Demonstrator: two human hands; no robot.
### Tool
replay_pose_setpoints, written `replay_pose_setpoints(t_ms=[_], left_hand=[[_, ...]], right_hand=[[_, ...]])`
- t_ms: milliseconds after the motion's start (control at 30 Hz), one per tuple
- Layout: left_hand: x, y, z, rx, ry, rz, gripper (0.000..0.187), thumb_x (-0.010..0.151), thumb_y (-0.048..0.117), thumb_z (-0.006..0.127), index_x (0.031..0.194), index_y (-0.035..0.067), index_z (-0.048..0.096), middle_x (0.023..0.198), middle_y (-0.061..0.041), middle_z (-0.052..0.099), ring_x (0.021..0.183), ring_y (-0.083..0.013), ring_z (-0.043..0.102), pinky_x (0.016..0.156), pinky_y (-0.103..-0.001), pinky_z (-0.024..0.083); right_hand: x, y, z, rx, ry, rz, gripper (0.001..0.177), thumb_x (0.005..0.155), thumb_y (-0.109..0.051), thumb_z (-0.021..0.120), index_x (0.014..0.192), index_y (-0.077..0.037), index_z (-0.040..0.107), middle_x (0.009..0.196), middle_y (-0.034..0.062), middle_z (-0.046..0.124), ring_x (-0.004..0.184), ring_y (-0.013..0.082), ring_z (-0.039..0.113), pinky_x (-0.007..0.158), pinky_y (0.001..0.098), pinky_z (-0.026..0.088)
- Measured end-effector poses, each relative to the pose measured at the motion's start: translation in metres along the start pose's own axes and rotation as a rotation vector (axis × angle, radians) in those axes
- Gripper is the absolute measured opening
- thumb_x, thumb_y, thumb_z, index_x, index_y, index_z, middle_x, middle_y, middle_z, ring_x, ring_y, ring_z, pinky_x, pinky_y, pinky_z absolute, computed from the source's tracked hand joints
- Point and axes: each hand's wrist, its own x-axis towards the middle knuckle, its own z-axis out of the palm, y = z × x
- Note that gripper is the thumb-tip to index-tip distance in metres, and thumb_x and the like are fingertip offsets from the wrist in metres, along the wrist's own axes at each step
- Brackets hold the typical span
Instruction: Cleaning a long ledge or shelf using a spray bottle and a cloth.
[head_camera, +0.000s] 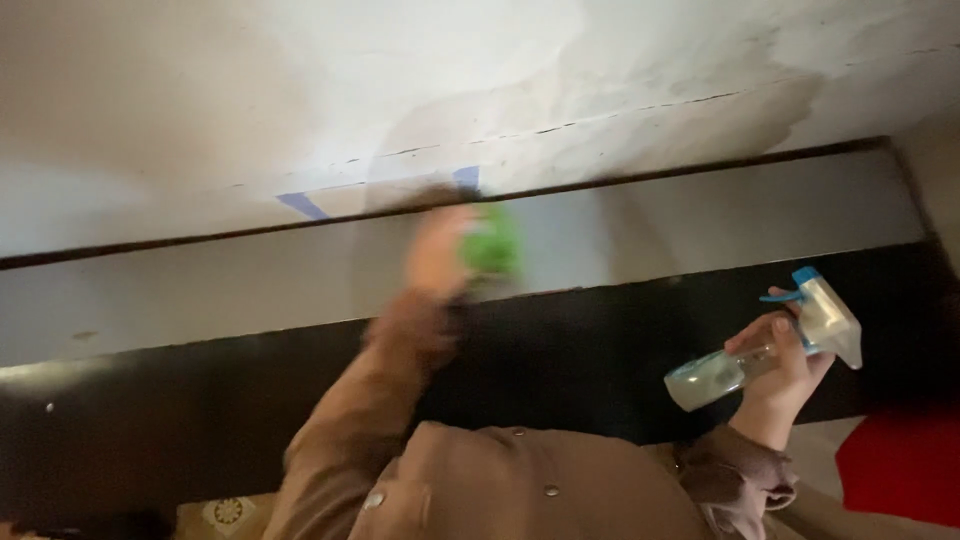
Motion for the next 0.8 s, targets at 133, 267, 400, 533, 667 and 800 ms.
replay_pose_setpoints(t_ms=[133, 267, 400, 533, 667, 800], left_hand=[[-0.115, -0.123, -0.140, 0.564, 0.278, -0.290, 0.045, 0.089, 0.017, 0.082, 0.131, 0.011, 0.067, 0.133, -0.012, 0.067, 0.122, -0.0307, 0.065, 0.105, -0.046, 0.052], [-0.271, -0.209, -0.269, 0.620, 0.743, -0.576, 0.058, 0.096, 0.024, 0.086, 0.141, 0.005, 0.055, 0.130, -0.022, 0.063, 0.112, -0.0362, 0.065, 0.091, -0.046, 0.057], [-0.302, -0.203, -0.304, 0.805, 0.837, -0.745, 0.071, 0.085, 0.027, 0.095, 0.138, 0.001, 0.055, 0.120, -0.029, 0.059, 0.111, -0.0449, 0.058, 0.085, -0.057, 0.052], [-0.243, -0.193, -0.265, 0.546, 0.781, -0.773, 0.071, 0.084, 0.027, 0.091, 0.143, 0.010, 0.054, 0.129, -0.017, 0.058, 0.117, -0.0342, 0.058, 0.101, -0.050, 0.052], [-0.101, -0.090, -0.172, 0.429, 0.365, -0.747, 0.053, 0.082, 0.022, 0.090, 0.127, 0.008, 0.067, 0.124, -0.013, 0.070, 0.109, -0.0275, 0.068, 0.100, -0.043, 0.054], [-0.004, 0.021, -0.042, 0.225, 0.166, -0.281, 0.052, 0.076, 0.025, 0.090, 0.121, 0.011, 0.069, 0.115, -0.009, 0.073, 0.103, -0.0246, 0.071, 0.093, -0.043, 0.055]], right_hand=[[0.007, 0.008, -0.001, 0.019, -0.065, 0.034, 0.044, 0.100, -0.011, 0.073, 0.137, 0.007, 0.055, 0.123, 0.0198, 0.067, 0.063, 0.0186, 0.065, 0.050, 0.0324, 0.055], [0.006, 0.019, -0.009, -0.023, -0.088, 0.063, 0.038, 0.104, -0.011, 0.073, 0.131, 0.010, 0.057, 0.120, 0.0208, 0.067, 0.065, 0.0192, 0.065, 0.052, 0.0332, 0.054], [0.005, 0.005, 0.012, 0.000, -0.132, 0.058, 0.037, 0.105, -0.012, 0.075, 0.130, 0.009, 0.056, 0.118, 0.0191, 0.067, 0.066, 0.0187, 0.066, 0.052, 0.0330, 0.055], [0.003, 0.005, 0.011, -0.056, -0.108, 0.031, 0.038, 0.104, -0.013, 0.074, 0.132, 0.007, 0.058, 0.120, 0.0164, 0.069, 0.064, 0.0180, 0.066, 0.050, 0.0318, 0.054], [0.003, 0.019, -0.002, -0.028, -0.115, -0.006, 0.032, 0.107, -0.009, 0.073, 0.130, 0.007, 0.057, 0.120, 0.0181, 0.068, 0.063, 0.0195, 0.066, 0.050, 0.0328, 0.054], [0.000, 0.009, 0.010, 0.041, -0.085, -0.021, 0.038, 0.103, -0.008, 0.074, 0.134, 0.006, 0.057, 0.122, 0.0190, 0.070, 0.064, 0.0187, 0.066, 0.052, 0.0329, 0.055]])
